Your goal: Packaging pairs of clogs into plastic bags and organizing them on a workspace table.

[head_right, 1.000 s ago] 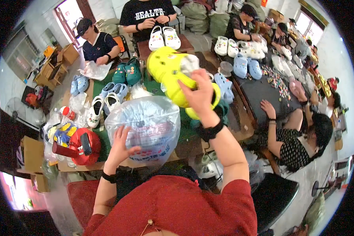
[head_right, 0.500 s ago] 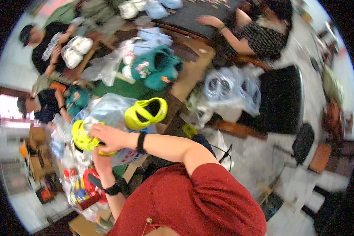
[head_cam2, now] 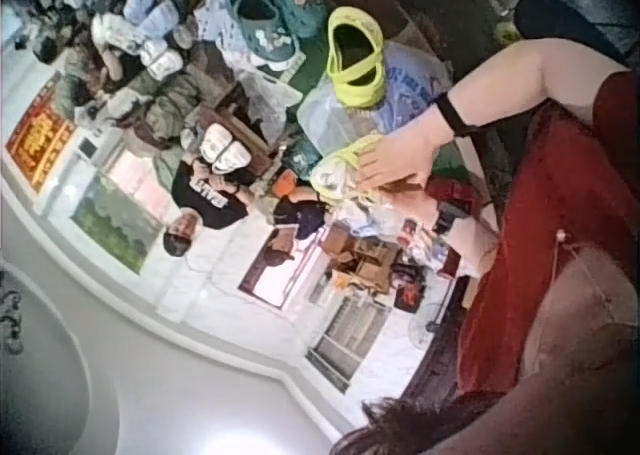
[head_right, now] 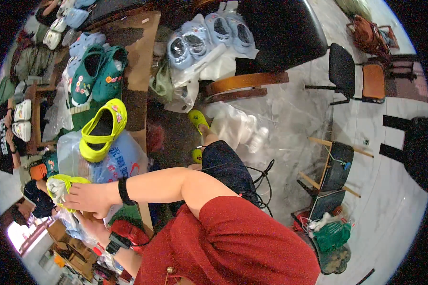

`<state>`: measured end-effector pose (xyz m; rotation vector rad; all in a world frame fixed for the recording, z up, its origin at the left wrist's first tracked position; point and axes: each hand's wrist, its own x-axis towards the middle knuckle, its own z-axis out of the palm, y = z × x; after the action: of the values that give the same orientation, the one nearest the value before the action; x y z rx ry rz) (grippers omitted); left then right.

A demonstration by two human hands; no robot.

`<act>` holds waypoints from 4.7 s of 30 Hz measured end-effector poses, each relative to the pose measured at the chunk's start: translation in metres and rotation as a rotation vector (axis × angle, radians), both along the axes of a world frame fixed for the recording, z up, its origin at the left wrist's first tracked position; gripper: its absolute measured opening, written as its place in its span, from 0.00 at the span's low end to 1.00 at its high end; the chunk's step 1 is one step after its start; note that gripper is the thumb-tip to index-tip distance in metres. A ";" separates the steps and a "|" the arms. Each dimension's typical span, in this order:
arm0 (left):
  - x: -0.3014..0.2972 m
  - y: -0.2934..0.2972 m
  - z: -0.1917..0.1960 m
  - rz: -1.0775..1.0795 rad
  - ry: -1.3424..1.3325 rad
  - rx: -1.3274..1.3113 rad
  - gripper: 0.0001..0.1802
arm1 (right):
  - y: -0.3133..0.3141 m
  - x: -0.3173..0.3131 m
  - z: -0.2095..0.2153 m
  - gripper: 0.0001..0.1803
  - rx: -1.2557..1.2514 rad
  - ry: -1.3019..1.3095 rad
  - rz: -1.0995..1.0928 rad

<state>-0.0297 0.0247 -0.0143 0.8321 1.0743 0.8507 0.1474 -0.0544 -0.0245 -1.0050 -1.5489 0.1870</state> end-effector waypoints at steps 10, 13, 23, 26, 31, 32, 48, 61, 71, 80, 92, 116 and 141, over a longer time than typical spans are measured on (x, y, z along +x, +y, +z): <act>0.018 0.013 0.021 0.036 0.051 -0.075 0.34 | -0.125 0.082 -0.074 0.21 -0.143 0.244 -0.295; 0.011 0.019 0.022 0.013 0.052 -0.018 0.33 | -0.194 0.128 -0.146 0.22 -0.838 0.157 -0.475; 0.000 0.030 -0.039 -0.385 1.386 1.560 0.32 | -0.408 0.171 -0.419 0.26 -1.683 0.567 -0.785; 0.018 0.024 -0.095 -0.390 1.398 1.550 0.32 | -0.433 0.171 -0.480 0.25 -1.825 0.748 -0.990; 0.043 0.021 -0.204 -0.459 1.409 1.557 0.32 | -0.475 0.186 -0.591 0.32 -1.835 0.829 -1.297; 0.047 0.025 -0.222 -0.471 1.415 1.571 0.32 | -0.472 0.191 -0.609 0.32 -1.872 0.853 -1.304; 0.139 0.061 -0.425 -0.572 1.246 1.743 0.33 | -0.532 0.199 -0.815 0.54 -2.059 0.658 -1.204; 0.112 0.083 -0.335 -0.640 1.222 1.731 0.34 | -0.535 0.075 -0.775 0.18 -1.576 0.814 -1.364; 0.038 0.072 -0.147 -0.609 1.250 1.670 0.35 | -0.525 0.042 -0.488 0.07 -1.459 0.646 -1.054; -0.023 0.045 -0.050 -0.333 1.135 1.587 0.36 | -0.520 0.104 -0.208 0.04 -1.274 0.396 -1.071; -0.006 0.027 -0.053 0.143 0.109 0.148 0.27 | -0.447 0.244 0.092 0.09 -0.555 0.417 -1.269; -0.023 0.013 -0.064 0.320 0.060 0.198 0.29 | -0.406 0.539 -0.212 0.15 -1.210 0.313 -1.527; 0.025 -0.014 -0.029 0.126 0.582 0.563 0.36 | -0.420 0.454 -0.266 0.43 -0.944 0.620 -1.491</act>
<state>-0.0051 0.0106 -0.0436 1.5626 1.4246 1.0706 0.6013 -0.4746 -0.2904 -2.2865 0.1868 0.1259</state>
